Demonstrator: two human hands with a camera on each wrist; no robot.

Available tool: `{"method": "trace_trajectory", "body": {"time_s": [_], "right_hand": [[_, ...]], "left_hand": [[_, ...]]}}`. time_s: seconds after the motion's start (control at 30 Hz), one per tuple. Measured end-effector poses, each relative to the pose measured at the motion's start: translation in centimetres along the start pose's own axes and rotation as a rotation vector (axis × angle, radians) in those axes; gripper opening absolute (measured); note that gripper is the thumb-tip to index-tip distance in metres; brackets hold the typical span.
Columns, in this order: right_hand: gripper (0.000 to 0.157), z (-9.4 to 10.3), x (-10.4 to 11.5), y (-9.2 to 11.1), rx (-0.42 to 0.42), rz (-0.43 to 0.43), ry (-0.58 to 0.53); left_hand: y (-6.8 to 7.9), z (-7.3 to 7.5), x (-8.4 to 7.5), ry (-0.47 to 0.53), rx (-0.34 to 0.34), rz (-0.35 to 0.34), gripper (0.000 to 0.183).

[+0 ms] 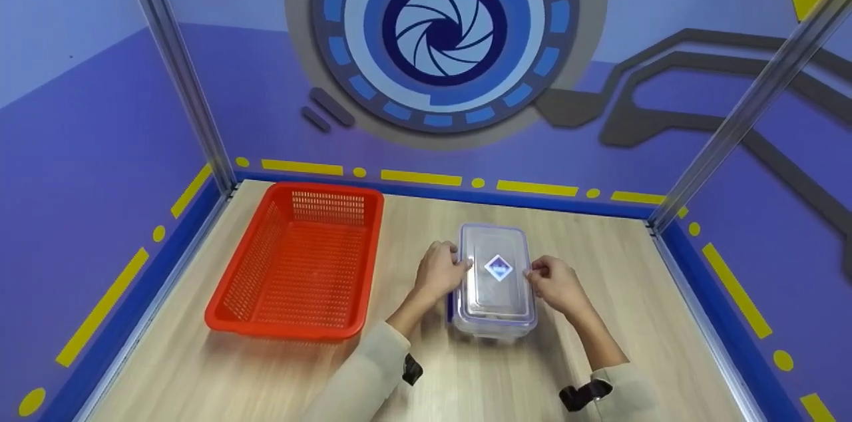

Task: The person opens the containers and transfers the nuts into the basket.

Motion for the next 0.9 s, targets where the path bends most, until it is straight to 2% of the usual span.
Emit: {"method": "trace_trajectory", "body": {"time_s": [0.23,0.5,0.9], "right_hand": [[0.022,2.3,2.0,-0.3,-0.036,0.055,0.041],[0.030,3.7,1.9,-0.5,-0.036,0.030,-0.043],[0.041,6.3,0.7,-0.3,-0.044,-0.063,-0.065]], "left_hand": [[-0.5,1.6,-2.0,0.093,-0.037,-0.050,0.035],[-0.7,2.2,-3.8,0.142,-0.035,-0.054,0.036],[-0.7,0.4,-5.6,0.206,-0.071,-0.045,0.039]]}}
Point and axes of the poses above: each hand's wrist, its own y-axis away from the middle knuckle, its own z-axis out of the back of the hand, x = y × z, the point moved 8 cm from there along -y, towards the middle knuckle, and after that the axes turned 2 degrees about -z, right-handed, at the moved point
